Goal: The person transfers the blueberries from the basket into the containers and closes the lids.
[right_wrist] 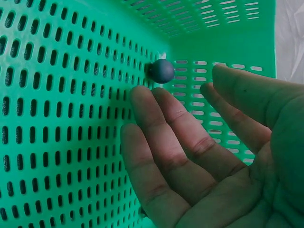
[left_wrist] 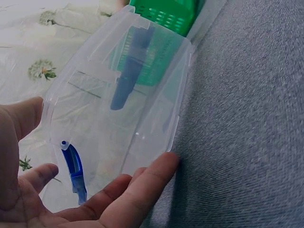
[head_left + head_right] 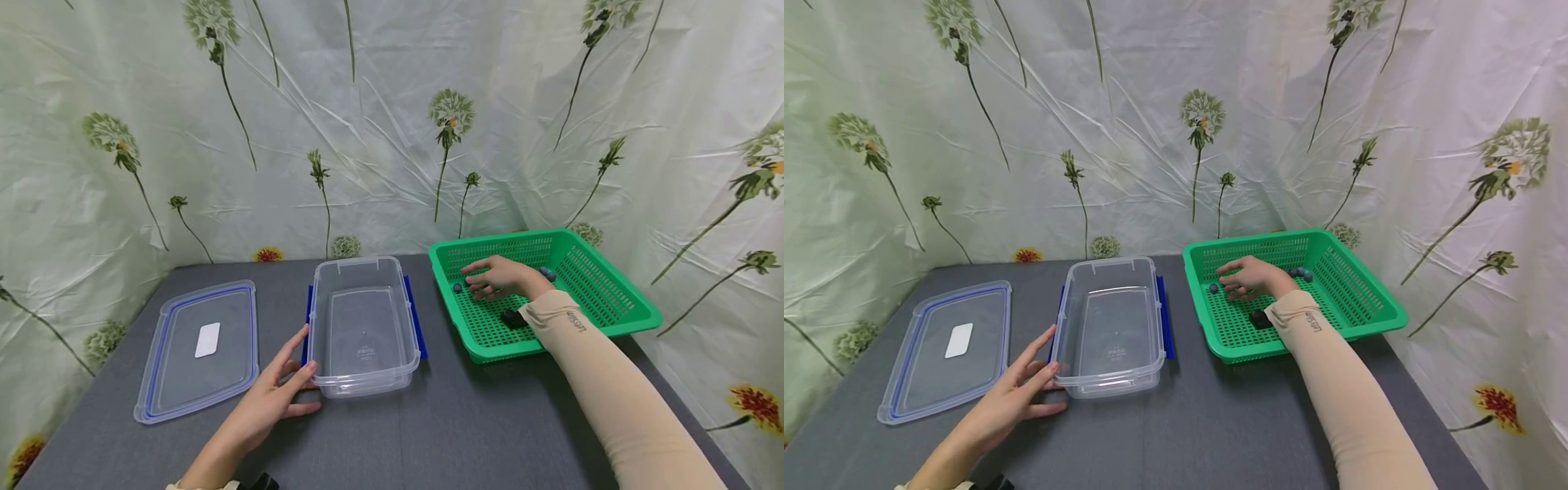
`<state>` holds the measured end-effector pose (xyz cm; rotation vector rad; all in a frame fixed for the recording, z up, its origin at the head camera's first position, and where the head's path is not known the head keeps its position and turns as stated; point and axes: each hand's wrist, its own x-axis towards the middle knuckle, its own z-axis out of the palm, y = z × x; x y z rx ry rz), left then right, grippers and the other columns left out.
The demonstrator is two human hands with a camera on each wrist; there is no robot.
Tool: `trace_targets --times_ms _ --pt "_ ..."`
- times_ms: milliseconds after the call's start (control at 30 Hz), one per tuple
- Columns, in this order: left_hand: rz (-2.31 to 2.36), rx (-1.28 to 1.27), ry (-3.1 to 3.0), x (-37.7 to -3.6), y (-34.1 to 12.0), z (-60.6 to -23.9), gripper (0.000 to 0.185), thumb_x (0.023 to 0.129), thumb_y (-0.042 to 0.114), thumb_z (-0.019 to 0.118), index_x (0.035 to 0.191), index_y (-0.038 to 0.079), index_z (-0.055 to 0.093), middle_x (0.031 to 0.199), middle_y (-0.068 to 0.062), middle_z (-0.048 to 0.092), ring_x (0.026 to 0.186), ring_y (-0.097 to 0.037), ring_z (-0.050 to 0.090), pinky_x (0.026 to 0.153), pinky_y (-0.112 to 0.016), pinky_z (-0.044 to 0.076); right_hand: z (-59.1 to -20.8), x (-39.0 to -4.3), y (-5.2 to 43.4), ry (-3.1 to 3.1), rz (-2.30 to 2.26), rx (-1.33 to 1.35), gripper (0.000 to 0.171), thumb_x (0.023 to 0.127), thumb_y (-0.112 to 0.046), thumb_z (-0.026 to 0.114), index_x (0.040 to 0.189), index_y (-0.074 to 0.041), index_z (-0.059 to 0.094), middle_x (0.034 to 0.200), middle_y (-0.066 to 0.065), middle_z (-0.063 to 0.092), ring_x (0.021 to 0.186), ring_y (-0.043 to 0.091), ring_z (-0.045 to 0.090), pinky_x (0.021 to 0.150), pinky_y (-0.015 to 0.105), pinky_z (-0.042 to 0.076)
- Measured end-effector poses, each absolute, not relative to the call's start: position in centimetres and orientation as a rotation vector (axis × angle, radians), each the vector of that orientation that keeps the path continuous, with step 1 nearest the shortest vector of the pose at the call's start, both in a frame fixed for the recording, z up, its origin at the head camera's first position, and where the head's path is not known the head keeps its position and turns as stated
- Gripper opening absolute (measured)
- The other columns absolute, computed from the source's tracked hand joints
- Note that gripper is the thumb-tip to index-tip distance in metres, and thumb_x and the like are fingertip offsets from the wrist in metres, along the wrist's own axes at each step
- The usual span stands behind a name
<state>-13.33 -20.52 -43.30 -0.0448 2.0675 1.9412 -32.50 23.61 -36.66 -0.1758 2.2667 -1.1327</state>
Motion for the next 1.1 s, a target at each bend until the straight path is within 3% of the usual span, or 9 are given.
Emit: trace_targets --times_ms 133,233,433,533,800,1100 --pt "1.951 -0.042 2.066 -13.2 -20.4 -43.4 0.069 0.114 0.028 0.056 0.170 0.045 0.020 0.162 -0.033 0.030 0.126 -0.039 0.062 0.095 -0.055 0.066 -37.0 -32.6 23.5 2.258 -1.142 -0.174 0.054 0.115 -0.017 0.052 0.165 -0.003 0.038 0.123 0.019 0.073 0.097 0.021 0.073 0.078 0.034 0.052" --pt "1.957 -0.045 2.070 -13.2 -20.3 -43.4 0.069 0.114 0.028 0.056 0.170 0.045 0.021 0.163 -0.033 0.028 0.128 -0.041 0.060 0.096 -0.054 0.065 -37.1 -32.7 23.4 2.255 -1.142 -0.175 0.054 0.114 -0.017 0.053 0.165 -0.003 0.040 0.118 0.016 0.075 0.100 0.021 0.074 0.086 0.037 0.057" --pt "1.975 -0.047 2.071 -13.4 -20.2 -43.7 0.069 0.113 0.026 0.057 0.170 0.045 0.022 0.156 -0.030 0.036 0.123 -0.036 0.061 0.098 -0.052 0.065 -37.4 -32.9 23.1 2.240 -1.149 -0.143 0.052 0.114 -0.015 0.054 0.163 -0.004 0.043 0.133 0.022 0.072 0.108 0.022 0.075 0.099 0.041 0.060" --pt "1.982 -0.041 2.075 -13.5 -20.3 -43.8 0.069 0.113 0.025 0.057 0.170 0.045 0.022 0.152 -0.029 0.040 0.120 -0.033 0.063 0.100 -0.052 0.064 -37.5 -33.1 23.0 2.217 -1.172 -0.126 0.052 0.113 -0.013 0.054 0.163 -0.003 0.043 0.135 0.024 0.071 0.107 0.021 0.075 0.098 0.038 0.061" --pt "1.966 -0.028 2.081 -13.6 -20.4 -43.9 0.068 0.114 0.026 0.056 0.170 0.045 0.022 0.153 -0.030 0.039 0.120 -0.032 0.064 0.100 -0.052 0.064 -37.9 -33.7 22.4 2.222 -1.150 -0.125 0.049 0.112 -0.009 0.056 0.159 0.001 0.047 0.123 0.015 0.074 0.098 0.015 0.072 0.092 0.030 0.059" --pt "1.958 -0.029 2.096 -13.6 -20.5 -44.0 0.068 0.114 0.026 0.057 0.170 0.045 0.022 0.155 -0.031 0.037 0.120 -0.033 0.064 0.099 -0.053 0.064 -38.2 -34.0 21.6 2.303 -1.091 -0.103 0.042 0.109 -0.007 0.061 0.150 0.003 0.058 0.135 0.020 0.069 0.102 0.017 0.071 0.095 0.033 0.059"
